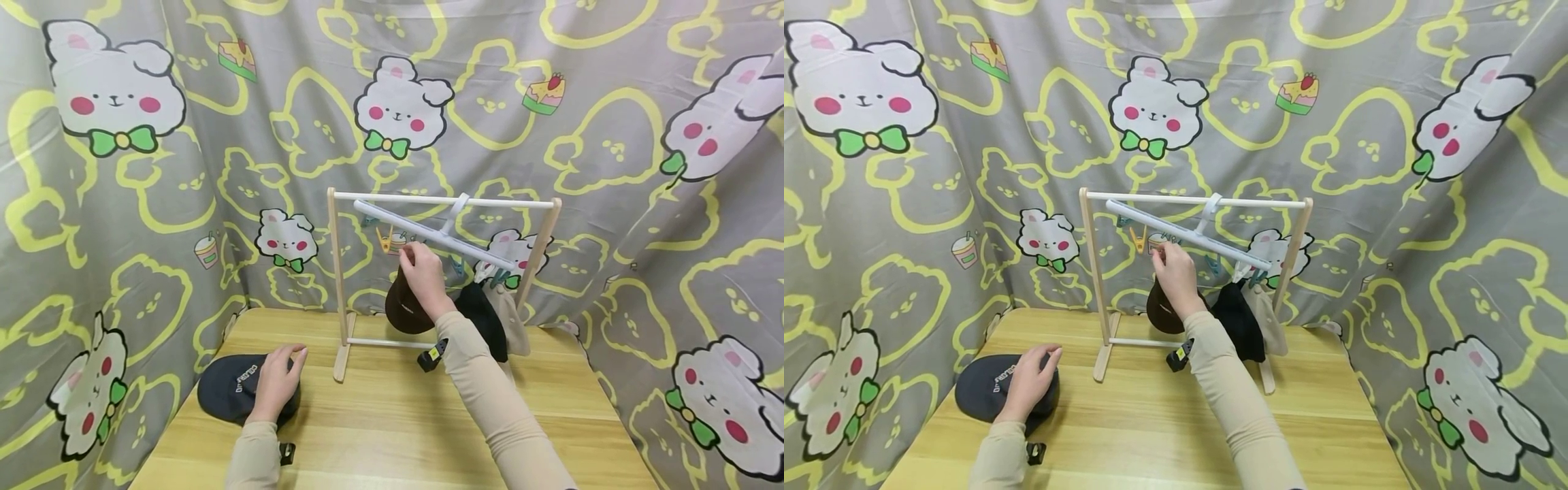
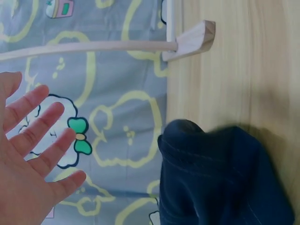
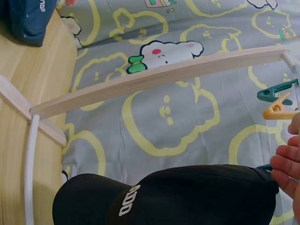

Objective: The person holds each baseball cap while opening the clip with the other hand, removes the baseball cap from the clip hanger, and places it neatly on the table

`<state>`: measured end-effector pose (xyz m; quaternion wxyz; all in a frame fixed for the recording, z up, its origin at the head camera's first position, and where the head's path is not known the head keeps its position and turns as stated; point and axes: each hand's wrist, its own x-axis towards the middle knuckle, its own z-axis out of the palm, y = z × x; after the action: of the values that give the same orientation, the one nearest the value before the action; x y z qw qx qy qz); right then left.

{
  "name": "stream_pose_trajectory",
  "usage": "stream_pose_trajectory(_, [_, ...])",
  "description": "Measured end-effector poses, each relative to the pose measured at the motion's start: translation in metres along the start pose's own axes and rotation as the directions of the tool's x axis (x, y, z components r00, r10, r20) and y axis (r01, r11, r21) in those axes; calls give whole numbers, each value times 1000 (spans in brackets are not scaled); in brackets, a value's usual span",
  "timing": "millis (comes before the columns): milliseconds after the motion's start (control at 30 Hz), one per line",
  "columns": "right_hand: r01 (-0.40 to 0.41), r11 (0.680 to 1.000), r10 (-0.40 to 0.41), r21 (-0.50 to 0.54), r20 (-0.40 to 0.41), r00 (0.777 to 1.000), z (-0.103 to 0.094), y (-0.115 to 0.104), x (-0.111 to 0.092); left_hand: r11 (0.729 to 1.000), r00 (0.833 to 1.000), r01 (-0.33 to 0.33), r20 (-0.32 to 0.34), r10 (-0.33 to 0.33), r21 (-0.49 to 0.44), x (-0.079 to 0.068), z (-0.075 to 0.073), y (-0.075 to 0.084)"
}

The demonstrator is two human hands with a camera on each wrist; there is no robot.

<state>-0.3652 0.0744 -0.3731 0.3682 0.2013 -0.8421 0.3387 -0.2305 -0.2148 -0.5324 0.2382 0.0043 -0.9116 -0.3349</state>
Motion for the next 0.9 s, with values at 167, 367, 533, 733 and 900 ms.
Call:
stream_pose_trajectory(167, [7,1000,-7,-18,-31,1000,-2,5,-1,1000,1000,-23,7,23,-7,5,4,7])
stream_pose_trajectory(367, [-4,1000,4,1,-55,998,-4,11,-3,998,999,-49,0,49,-34,11,11,15])
stream_pose_trajectory(533, [-8,1000,9,9,-68,998,-5,13,-4,996,997,-74,4,74,-47,14,16,22])
stream_pose_trajectory(733, [-36,999,36,3,-76,996,-7,17,-6,994,995,-89,28,91,-62,15,23,30])
stream_pose_trajectory(900, [-85,996,84,-12,-70,994,-7,22,-8,992,993,-114,36,117,-61,15,27,33])
